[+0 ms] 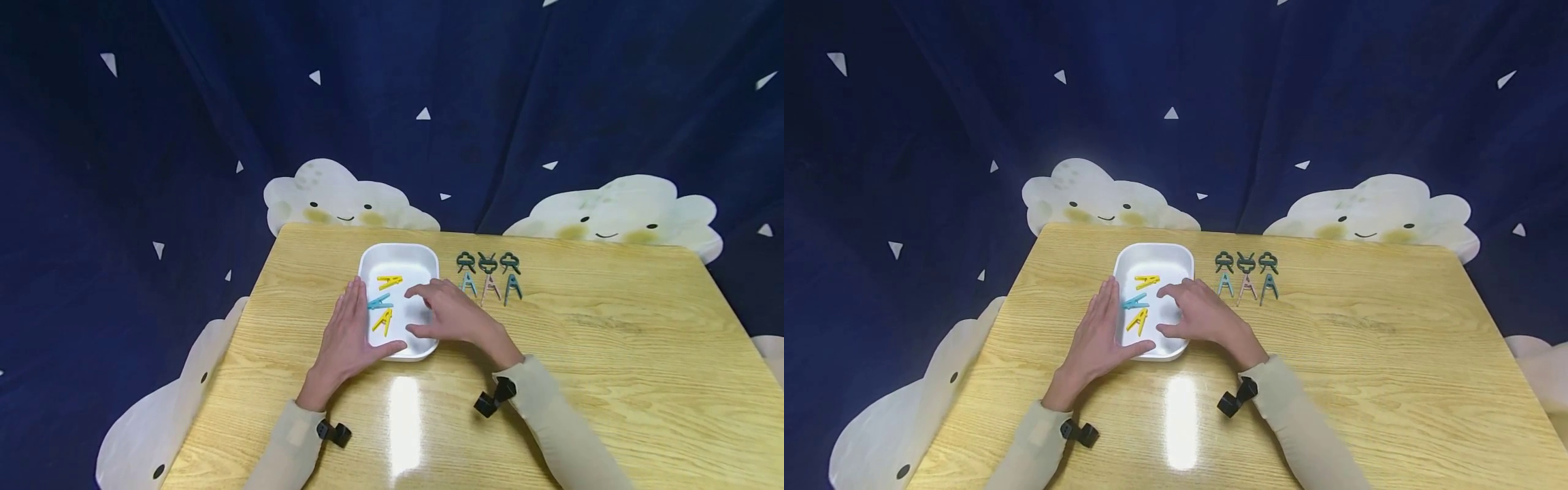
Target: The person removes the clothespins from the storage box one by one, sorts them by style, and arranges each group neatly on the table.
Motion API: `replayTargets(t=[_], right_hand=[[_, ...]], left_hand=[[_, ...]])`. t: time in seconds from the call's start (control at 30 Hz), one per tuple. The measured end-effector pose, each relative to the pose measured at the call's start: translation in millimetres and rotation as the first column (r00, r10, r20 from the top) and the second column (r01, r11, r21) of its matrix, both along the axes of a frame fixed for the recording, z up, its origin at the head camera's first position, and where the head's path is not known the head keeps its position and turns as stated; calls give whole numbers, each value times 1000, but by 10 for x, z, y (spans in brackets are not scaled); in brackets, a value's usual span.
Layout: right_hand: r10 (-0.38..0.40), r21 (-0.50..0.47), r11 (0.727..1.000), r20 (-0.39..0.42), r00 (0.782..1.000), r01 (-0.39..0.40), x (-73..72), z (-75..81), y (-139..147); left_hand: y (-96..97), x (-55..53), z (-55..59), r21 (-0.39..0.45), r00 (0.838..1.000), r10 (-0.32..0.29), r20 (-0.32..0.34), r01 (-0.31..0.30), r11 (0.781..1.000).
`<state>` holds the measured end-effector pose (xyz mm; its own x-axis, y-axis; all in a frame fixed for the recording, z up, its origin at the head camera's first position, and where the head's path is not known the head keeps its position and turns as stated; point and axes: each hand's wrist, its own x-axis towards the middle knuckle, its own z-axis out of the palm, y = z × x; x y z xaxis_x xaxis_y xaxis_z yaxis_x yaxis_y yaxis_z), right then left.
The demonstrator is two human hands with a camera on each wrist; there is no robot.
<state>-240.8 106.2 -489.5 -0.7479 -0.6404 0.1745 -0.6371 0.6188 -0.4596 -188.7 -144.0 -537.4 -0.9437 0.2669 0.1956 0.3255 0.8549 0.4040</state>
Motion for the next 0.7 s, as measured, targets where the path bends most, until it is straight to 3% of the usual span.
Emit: replayTargets(t=[0.17, 0.33, 0.7], right_hand=[[34, 60, 998, 25, 999, -36, 17, -79, -203], [-1, 112, 994, 62, 998, -6, 43, -145, -322], [-56, 242, 968, -45, 997, 65, 64, -265, -511]], left_hand=[[-3, 1, -10, -4, 1000, -4, -19, 4, 1000], [-8, 13, -7, -7, 1000, -7, -7, 7, 1000], [-10, 15, -1, 3, 1000, -13, -1, 13, 1000]])
